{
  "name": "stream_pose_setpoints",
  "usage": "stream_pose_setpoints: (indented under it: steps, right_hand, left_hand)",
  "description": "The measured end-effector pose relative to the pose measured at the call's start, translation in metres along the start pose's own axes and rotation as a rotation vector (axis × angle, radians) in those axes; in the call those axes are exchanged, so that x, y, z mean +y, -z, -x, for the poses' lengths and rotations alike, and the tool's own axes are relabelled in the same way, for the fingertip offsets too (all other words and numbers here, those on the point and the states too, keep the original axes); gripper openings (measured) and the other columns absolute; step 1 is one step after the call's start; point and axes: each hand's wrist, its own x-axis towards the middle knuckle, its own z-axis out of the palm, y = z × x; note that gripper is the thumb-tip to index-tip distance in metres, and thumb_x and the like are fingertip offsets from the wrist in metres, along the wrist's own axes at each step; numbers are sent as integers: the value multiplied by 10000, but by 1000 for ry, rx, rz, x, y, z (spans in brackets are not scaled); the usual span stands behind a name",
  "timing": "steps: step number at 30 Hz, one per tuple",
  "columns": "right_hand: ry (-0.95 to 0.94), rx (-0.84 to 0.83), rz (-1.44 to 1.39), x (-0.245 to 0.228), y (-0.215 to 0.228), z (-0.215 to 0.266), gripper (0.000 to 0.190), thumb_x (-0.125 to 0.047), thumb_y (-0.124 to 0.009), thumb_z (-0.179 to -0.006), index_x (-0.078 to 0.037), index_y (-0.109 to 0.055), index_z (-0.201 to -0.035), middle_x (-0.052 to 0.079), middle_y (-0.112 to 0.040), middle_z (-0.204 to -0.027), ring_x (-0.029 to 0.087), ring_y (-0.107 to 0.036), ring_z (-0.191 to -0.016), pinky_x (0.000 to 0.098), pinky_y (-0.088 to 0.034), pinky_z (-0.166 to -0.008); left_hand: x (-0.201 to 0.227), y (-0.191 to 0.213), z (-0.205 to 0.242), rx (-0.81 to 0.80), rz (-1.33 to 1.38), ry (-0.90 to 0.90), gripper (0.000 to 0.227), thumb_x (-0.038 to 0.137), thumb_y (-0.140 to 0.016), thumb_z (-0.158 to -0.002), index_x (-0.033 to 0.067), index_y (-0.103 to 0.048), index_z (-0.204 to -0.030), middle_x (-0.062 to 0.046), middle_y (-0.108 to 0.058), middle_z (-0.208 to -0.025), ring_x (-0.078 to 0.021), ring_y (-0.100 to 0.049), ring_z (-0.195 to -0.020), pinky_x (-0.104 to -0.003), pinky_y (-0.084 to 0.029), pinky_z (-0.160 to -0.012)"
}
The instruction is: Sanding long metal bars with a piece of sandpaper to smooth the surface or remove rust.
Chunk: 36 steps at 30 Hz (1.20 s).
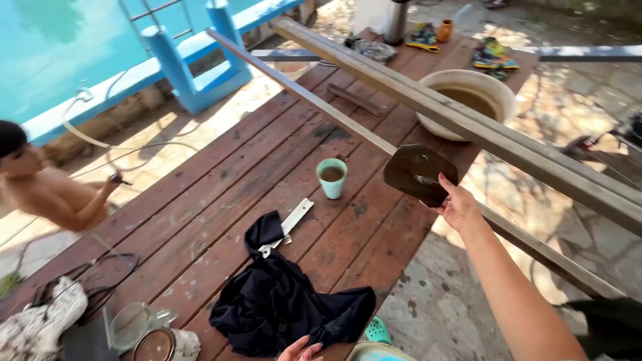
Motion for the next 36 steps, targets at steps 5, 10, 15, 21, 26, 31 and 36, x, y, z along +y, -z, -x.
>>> stream_pose_setpoints:
  steps: [5, 10, 15, 21, 26, 31, 36]
  right_hand:
    - [41, 296, -191, 55, 201, 94, 465, -347, -750, -795, -139, -616, -1188, 15, -678, -1176, 188, -665, -1015, 379, -582, -753]
    - [3, 623, -432, 117, 372, 232, 584, -361, -712, -808, -108, -580, -1318, 53, -643, -1267, 180, -612, -1096, 315, -524, -822]
    - [398, 1155, -422, 143, 546, 325, 440, -404, -805, -806, -208, -580, -1131, -8, -674, -1139, 133, -632, -1009, 333, -485, -736]
    - [751, 1444, 959, 38, 559, 356, 377, -314, -642, -1082, -44, -663, -821, 68, -606, -675, 166, -509, -574, 350, -357, -550]
    - [738, 1016, 1474, -5, 565, 289, 287, -225, -574, -970, -44, -712, -1144, 121, -670, -1288, 255, -653, -1168, 403, -583, -924]
    - [728, 818, 1648, 8, 579, 274, 300, -211, -732, -792, -131, -722, -1081, 21, -676, -1269, 186, -586, -1259, 309, -473, -1071]
    - [628, 739, 1475, -48, 552, 273, 751, -563, -410, -1006, 67, -453, -1414, 307, -453, -1448, 410, -395, -1393, 494, -247, -1189]
  left_hand:
    - [-26, -83, -15, 21, -445, 52, 598, -54, -675, -896, -21, -534, -1476, -352, -719, -1325, -508, -759, -1053, -518, -573, -1021]
    - [-56, -250, 18, -51, -899, 37, 442, 85, -747, -887, -24, -746, -1315, -268, -866, -1183, -380, -856, -981, -386, -592, -986]
    - [-116, -357, 21, -171, -1164, 97, 459, 105, -772, -879, 29, -739, -1330, -173, -871, -1150, -287, -834, -997, -332, -630, -989]
    - [-206, -478, 11, -732, -1975, -586, 787, 512, -722, -895, 266, -375, -1557, 72, -542, -1531, -161, -501, -1408, -416, -522, -1013]
    - [-336, -585, -26, -1105, -2018, -1199, 1002, 645, -695, -903, 105, -259, -1627, -141, -308, -1674, -311, -238, -1562, -493, -355, -1158]
    - [-416, -621, -76, -1125, -2156, -1329, 960, 692, -592, -887, 144, -332, -1631, -234, -432, -1590, -375, -362, -1510, -487, -467, -949]
    - [-407, -600, -122, -1056, -2206, -1351, 576, 548, -496, -1023, 288, -482, -1536, -57, -689, -1302, -245, -621, -1269, -383, -492, -889]
